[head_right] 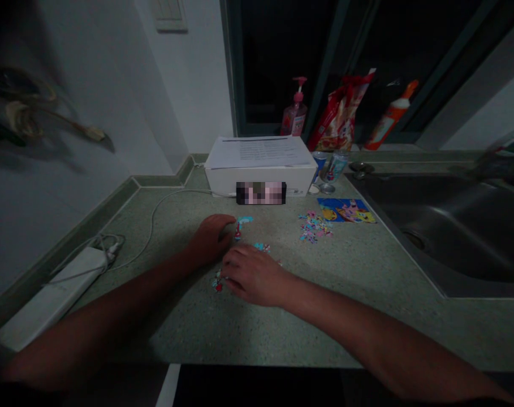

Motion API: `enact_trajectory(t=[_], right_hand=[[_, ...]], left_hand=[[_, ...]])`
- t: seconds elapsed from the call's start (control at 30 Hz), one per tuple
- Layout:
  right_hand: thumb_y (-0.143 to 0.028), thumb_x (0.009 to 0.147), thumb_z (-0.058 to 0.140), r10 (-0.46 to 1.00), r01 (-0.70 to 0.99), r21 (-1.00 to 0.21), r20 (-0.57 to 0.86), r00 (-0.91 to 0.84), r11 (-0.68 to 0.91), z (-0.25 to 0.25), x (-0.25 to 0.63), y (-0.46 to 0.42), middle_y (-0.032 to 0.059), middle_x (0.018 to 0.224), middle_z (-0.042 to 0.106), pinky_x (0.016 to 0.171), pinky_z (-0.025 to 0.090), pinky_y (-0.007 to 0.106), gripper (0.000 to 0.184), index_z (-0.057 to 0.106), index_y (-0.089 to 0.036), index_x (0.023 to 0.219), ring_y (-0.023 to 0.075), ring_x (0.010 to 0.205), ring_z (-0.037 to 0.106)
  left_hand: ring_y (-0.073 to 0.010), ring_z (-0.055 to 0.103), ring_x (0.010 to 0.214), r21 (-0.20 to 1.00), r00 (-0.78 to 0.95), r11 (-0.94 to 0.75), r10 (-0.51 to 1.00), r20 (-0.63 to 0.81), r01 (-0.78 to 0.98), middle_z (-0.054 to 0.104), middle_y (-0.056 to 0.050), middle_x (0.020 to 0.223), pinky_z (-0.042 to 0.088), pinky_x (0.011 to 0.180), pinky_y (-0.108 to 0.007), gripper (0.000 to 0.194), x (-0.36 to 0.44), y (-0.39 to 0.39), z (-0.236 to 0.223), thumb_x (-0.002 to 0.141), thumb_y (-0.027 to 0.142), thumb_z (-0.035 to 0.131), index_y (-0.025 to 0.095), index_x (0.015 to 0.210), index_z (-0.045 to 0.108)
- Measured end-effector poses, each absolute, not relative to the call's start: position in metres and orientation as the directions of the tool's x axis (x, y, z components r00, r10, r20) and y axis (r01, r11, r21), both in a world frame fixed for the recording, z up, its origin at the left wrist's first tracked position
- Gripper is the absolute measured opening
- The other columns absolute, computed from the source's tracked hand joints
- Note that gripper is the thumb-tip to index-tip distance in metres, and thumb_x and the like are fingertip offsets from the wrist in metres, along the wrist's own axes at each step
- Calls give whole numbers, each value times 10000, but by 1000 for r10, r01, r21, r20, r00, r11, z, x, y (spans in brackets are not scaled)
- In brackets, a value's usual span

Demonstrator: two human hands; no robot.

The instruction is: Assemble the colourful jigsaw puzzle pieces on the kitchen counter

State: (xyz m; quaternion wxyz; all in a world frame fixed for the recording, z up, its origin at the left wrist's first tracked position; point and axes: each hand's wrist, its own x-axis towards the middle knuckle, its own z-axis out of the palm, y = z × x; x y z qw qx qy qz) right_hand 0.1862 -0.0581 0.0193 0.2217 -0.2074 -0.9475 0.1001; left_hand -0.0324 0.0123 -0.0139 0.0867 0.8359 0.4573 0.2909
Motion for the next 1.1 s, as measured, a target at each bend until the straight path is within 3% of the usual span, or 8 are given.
enact_trajectory(t=[0.17,0.33,0.63,0.9,1.1], right_hand=[[-303,1048,695,417,367,-199,373,-829,909,17,178,-67,92,1068,776,926,571,425,141,799,-209,1029,271,1048,701],[-460,969,805,464,438,-156,342,-817,885,12,166,-72,104,1018,775,891,561,434,264,790,-197,954,298,1007,689],[-328,1038,681,438,410,-153,345,-830,899,11,160,-76,79,1018,770,921,562,414,154,771,-217,980,275,1015,676],[-181,1038,658,376,354,-129,318,-870,926,2,165,-74,72,1094,759,948,535,402,174,802,-234,1122,255,1052,660],[-221,1058,616,474,428,-209,290,-832,879,10,166,-76,91,1137,765,1029,528,429,154,762,-212,1106,270,1157,655]], left_hand=[[-320,709,1247,414,417,-568,815,402,711,781,-128,1295,547,1164,-584,397,-32,12,-12,900,156,600,200,1279,711],[-326,710,1232,406,426,-576,809,405,709,782,-133,1288,546,1157,-592,400,-32,12,-11,892,147,601,197,1274,710],[-329,710,1224,416,415,-573,811,412,706,782,-125,1277,556,1153,-582,398,-31,11,-10,891,158,612,213,1270,719],[-326,715,1235,401,417,-574,809,414,714,783,-135,1278,559,1165,-549,385,-32,11,-11,902,170,625,196,1274,721],[-329,721,1229,392,419,-581,802,426,713,788,-136,1278,566,1157,-568,375,-32,13,-14,906,175,624,197,1270,716]])
